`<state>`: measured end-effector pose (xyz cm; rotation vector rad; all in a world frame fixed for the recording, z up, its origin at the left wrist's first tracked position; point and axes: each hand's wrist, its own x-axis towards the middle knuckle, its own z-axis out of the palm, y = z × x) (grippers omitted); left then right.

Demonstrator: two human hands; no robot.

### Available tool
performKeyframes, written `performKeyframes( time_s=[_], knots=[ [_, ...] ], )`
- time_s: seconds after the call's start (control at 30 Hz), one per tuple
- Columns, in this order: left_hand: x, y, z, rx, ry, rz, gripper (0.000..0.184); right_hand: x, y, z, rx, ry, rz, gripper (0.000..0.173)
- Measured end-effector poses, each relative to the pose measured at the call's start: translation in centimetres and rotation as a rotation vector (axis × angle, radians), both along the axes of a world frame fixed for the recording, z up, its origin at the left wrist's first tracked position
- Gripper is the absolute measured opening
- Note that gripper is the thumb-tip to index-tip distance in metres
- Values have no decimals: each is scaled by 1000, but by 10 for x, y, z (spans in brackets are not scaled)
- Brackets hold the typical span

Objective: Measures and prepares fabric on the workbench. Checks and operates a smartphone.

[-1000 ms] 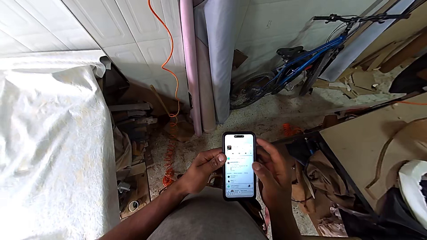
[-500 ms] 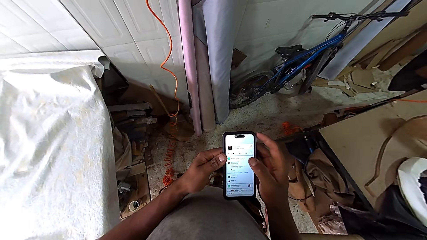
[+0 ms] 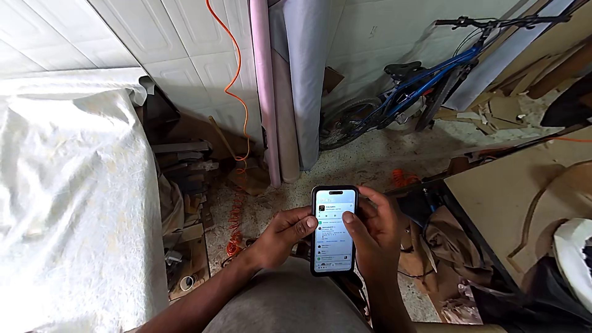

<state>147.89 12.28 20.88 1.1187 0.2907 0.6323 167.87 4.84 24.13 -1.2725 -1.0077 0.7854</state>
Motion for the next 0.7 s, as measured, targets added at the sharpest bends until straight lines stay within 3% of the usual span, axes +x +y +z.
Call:
performKeyframes(
  time_s=[0.7],
  knots=[
    [-1, -8, -4, -75, -27, 28, 40, -1, -14, -5, 15, -3, 5, 45]
  ],
)
